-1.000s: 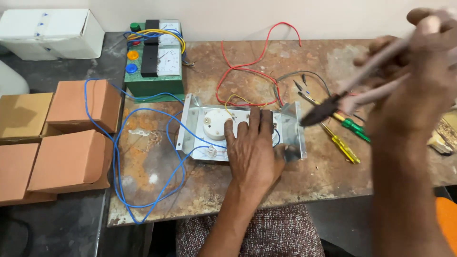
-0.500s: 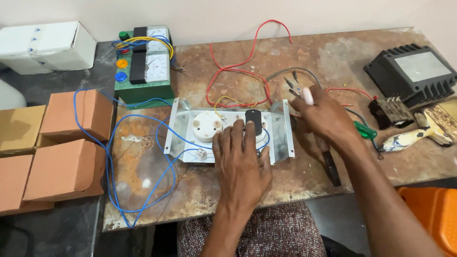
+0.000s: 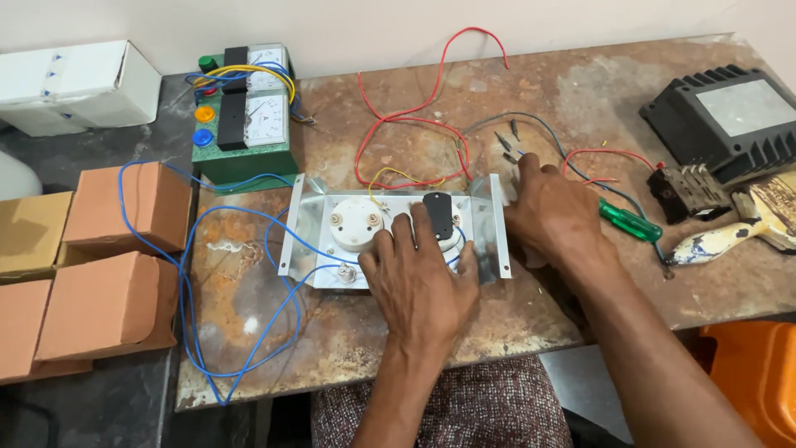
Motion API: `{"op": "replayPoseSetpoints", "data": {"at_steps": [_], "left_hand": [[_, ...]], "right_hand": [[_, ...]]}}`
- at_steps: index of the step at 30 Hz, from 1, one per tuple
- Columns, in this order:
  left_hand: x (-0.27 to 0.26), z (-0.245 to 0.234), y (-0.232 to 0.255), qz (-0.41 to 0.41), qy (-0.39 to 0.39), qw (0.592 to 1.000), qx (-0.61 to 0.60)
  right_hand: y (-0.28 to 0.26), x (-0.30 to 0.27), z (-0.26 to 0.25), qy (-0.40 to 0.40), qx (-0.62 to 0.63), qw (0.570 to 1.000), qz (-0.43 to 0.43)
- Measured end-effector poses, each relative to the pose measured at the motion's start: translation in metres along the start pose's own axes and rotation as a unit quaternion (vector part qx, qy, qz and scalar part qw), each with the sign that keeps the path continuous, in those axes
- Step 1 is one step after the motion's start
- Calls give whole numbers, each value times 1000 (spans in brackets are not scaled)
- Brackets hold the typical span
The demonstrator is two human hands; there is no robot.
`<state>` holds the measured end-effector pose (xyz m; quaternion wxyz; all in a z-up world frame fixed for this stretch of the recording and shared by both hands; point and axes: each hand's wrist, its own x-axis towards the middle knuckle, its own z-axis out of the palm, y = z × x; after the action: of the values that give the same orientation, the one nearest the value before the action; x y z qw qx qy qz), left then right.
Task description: The person uses pliers to strip wire ends and then secures the wires to terminals on a metal chassis using a screwdriver. They continue by twisting wire ends by hand and connecting them to the panel's components.
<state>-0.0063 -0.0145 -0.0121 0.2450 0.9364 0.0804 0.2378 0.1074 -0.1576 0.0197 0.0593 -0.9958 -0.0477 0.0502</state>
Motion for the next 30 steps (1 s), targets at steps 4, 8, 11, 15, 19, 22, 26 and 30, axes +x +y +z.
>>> {"op": "replayPoseSetpoints", "data": {"at_steps": [4, 8, 11, 15, 19, 22, 26, 30], "left_hand": [[-1, 2, 0, 12, 8, 1000, 7], [-3, 2, -3, 24, 13, 1000, 5], [-4, 1, -3, 22, 1, 1000, -3], [-4, 1, -4, 26, -1, 1000, 1], [-5, -4, -6, 39, -3, 999, -29], [-10, -14, -15, 67, 5, 996, -57], [-28, -18, -20, 100, 62, 990, -76], [-38, -12, -21, 114, 67, 988, -73]], "right_hand": [[2, 2, 5, 9, -2, 1000, -18], [4, 1, 7, 1, -30, 999, -34], [2, -1, 6, 10, -36, 998, -41], [3, -11, 2, 35, -30, 997, -60], [6, -25, -10, 97, 43, 991, -84], [12, -38, -20, 160, 133, 971, -115], [20, -61, -24, 202, 244, 925, -212], [12, -73, -14, 198, 199, 922, -267]]}}
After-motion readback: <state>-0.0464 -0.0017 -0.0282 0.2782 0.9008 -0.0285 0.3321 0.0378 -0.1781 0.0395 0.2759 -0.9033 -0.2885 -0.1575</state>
